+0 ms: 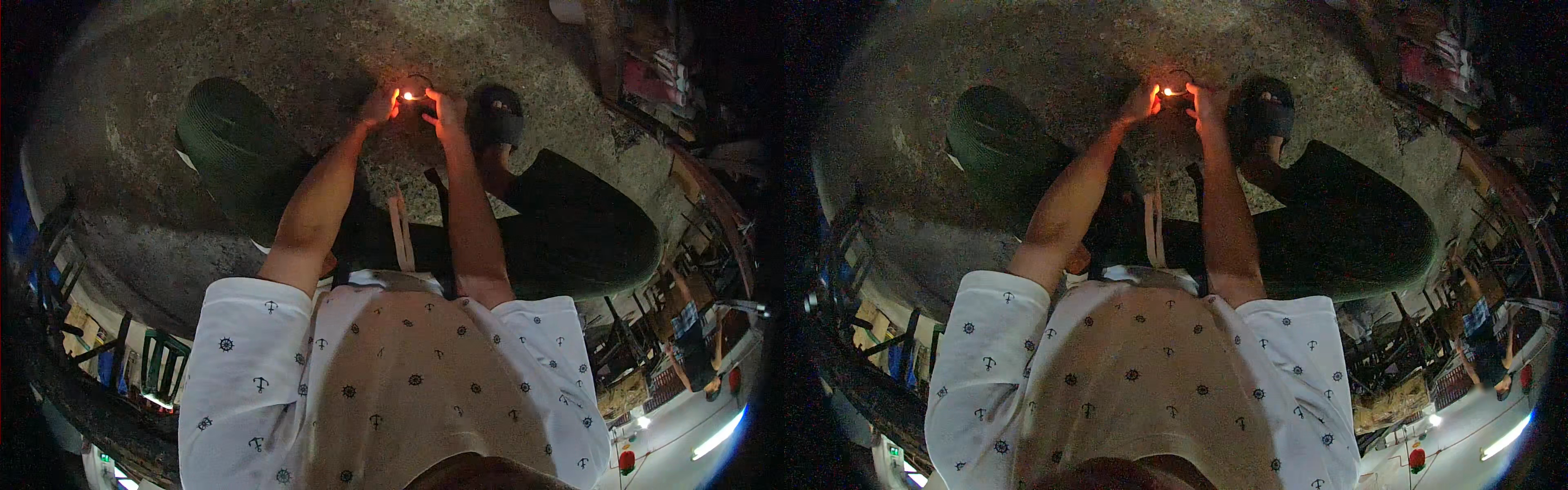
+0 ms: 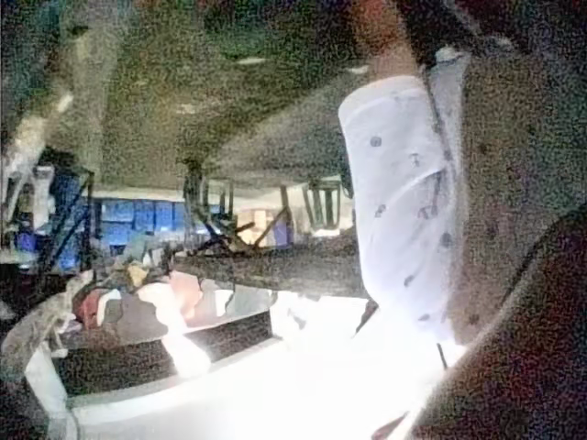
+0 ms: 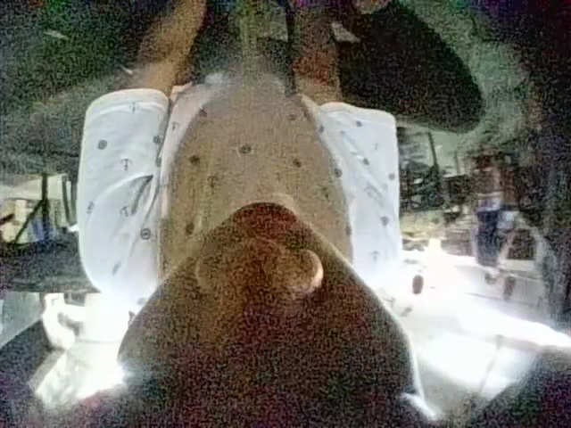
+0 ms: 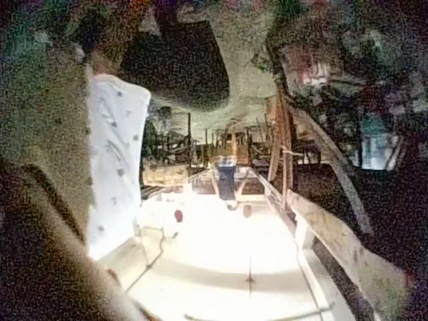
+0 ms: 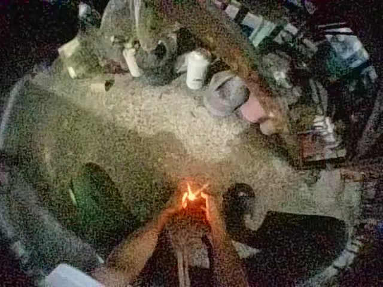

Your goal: Melting and sealing the edge of a small black leather or rubber object using a lighter.

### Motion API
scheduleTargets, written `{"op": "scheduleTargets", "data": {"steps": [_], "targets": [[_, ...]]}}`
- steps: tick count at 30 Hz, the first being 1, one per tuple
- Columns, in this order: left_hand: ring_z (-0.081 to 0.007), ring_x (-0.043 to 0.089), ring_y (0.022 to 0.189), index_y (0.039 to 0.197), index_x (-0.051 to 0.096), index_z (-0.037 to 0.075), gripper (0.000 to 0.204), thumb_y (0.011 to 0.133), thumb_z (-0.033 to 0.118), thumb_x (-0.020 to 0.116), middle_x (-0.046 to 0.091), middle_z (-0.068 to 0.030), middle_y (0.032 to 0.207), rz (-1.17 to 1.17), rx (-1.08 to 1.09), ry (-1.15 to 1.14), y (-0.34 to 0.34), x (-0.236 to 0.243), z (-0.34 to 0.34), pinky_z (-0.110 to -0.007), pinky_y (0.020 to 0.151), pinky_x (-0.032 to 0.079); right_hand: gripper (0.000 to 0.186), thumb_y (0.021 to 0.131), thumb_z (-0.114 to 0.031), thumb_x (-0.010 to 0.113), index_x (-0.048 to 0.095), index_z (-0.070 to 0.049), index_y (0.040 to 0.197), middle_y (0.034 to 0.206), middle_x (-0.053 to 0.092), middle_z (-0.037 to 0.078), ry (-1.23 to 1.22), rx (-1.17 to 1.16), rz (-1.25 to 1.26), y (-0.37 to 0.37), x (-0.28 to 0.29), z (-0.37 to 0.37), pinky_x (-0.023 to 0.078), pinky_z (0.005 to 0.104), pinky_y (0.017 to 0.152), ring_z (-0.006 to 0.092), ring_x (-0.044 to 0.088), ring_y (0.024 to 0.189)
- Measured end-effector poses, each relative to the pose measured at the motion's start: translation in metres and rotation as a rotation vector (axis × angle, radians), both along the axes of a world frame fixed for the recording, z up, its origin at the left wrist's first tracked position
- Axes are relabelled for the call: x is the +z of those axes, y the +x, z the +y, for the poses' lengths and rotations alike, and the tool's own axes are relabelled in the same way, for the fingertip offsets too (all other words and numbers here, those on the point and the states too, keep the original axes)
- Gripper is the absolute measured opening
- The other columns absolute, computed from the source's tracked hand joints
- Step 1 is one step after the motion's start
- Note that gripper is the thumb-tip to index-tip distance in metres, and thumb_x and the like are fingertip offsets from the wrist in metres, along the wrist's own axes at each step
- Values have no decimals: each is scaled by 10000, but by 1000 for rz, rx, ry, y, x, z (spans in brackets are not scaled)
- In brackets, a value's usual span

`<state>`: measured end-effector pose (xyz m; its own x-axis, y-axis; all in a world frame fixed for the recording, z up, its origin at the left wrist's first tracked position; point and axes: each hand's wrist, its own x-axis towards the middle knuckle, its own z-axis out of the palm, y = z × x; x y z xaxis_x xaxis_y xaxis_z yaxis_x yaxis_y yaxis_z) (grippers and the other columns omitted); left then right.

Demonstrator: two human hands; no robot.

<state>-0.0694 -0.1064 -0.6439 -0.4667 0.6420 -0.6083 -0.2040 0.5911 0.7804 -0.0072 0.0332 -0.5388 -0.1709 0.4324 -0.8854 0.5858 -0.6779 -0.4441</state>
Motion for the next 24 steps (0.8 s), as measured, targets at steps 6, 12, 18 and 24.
{"op": "scheduleTargets", "data": {"steps": [6, 12, 18, 24], "targets": [[-340, 587, 781, 1087, 486, 15, 341, 775, 132, 559, 595, -161, 902, 112, -299, -105, -2, 0, 1, -448, 651, 454, 304, 774, -142, 665, 547, -30, 1030, 1019, 553, 104, 6, 33, 62, 5, 15, 3, 447, 505, 793, 261, 553, 920], [-195, 494, 524, 907, 491, 25, 332, 936, 320, 342, 507, -83, 604, 168, -146, 84, -2, 26, 6, -357, 515, 399, 277, 764, -118, 663, 578, -1, 1001, 971, 573, 108, 155, 81, 107, 13, -2, 11, 461, 447, 781, 265, 561, 906], [-231, 488, 575, 632, 541, 4, 709, 872, 636, 326, 502, -96, 573, -252, 75, -272, -16, 73, 10, -423, 612, 383, 254, 738, -126, 681, 602, 30, 922, 871, 604, 102, 191, 29, 57, 19, -13, 7, 455, 386, 716, 236, 583, 754], [-265, 564, 680, 699, 587, -8, 636, 844, 598, 461, 575, -139, 692, -73, 287, -380, -34, 67, 1, -422, 650, 428, 178, 738, -131, 681, 635, 19, 823, 859, 621, 140, 333, 141, -132, 13, -15, 2, 458, 417, 713, 239, 591, 759]]}}
